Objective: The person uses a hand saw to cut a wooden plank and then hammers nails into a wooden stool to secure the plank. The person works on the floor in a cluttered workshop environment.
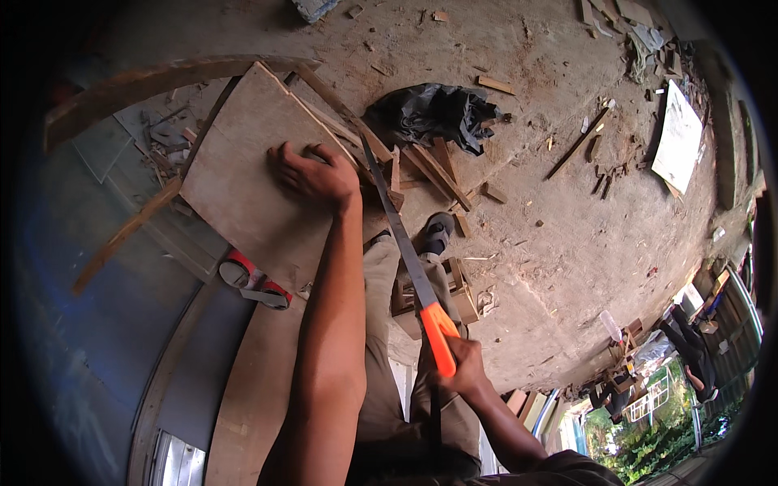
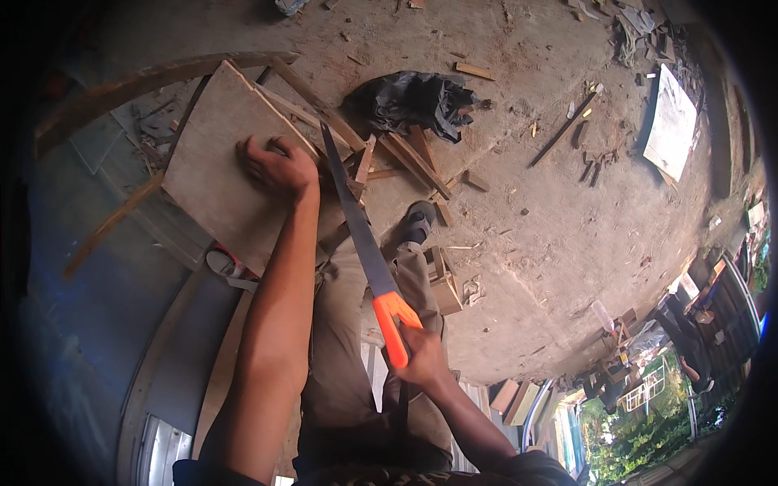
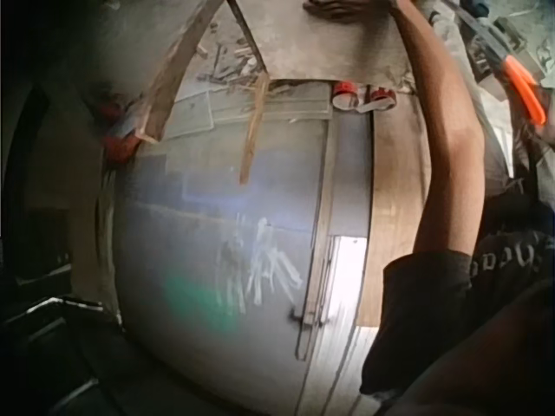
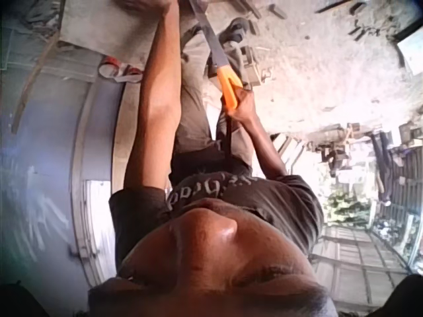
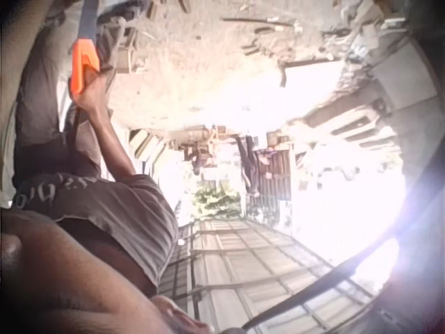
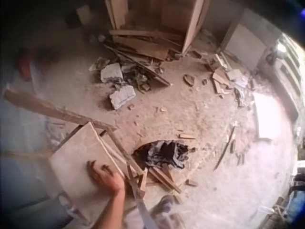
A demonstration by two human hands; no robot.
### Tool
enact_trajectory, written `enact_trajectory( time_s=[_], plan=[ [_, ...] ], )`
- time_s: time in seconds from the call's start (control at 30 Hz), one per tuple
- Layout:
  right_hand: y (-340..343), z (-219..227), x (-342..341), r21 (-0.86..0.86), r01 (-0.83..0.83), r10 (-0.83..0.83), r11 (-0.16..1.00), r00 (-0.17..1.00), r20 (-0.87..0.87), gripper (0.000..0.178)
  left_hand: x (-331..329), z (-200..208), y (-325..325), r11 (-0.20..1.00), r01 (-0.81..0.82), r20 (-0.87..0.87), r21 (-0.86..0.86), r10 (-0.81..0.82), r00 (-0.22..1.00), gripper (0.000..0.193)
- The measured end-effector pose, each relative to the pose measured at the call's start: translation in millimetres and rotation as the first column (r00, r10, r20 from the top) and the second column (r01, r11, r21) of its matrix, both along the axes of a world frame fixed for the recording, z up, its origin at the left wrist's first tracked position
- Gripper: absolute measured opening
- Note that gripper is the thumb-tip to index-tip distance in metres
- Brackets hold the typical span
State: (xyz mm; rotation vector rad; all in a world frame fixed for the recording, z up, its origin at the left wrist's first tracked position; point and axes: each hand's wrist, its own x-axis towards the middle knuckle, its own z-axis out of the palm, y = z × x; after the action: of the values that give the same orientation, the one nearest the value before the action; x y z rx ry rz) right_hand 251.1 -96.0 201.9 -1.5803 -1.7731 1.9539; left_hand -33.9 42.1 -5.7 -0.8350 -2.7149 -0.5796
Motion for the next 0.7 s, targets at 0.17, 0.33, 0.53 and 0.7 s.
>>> enact_trajectory(
  time_s=[0.17,0.33,0.53,0.7],
  plan=[
    [82.9,-61.7,-102.8,0.020,0.114,-0.115,0.993,0.989,0.091,0.031,2.9,-0.2,1.9,1.000,0.020,0.110,-0.023,-0.017,0.994,0.041],
    [-8.9,8.7,3.6,-0.015,0.070,-0.070,0.997,0.998,-0.003,0.023,3.5,-1.5,-3.0,1.000,-0.017,0.103,-0.014,0.018,0.995,0.041],
    [-1.6,-4.7,-6.7,0.074,0.021,-0.024,0.997,0.999,0.038,0.025,3.2,-1.3,-3.2,1.000,0.001,0.097,-0.012,0.001,0.995,0.043],
    [85.8,-64.9,-103.6,0.059,0.097,-0.103,0.994,0.988,0.115,0.028,-3.9,-11.6,-5.3,0.998,0.059,0.027,-0.022,-0.058,0.998,0.044]
  ],
)
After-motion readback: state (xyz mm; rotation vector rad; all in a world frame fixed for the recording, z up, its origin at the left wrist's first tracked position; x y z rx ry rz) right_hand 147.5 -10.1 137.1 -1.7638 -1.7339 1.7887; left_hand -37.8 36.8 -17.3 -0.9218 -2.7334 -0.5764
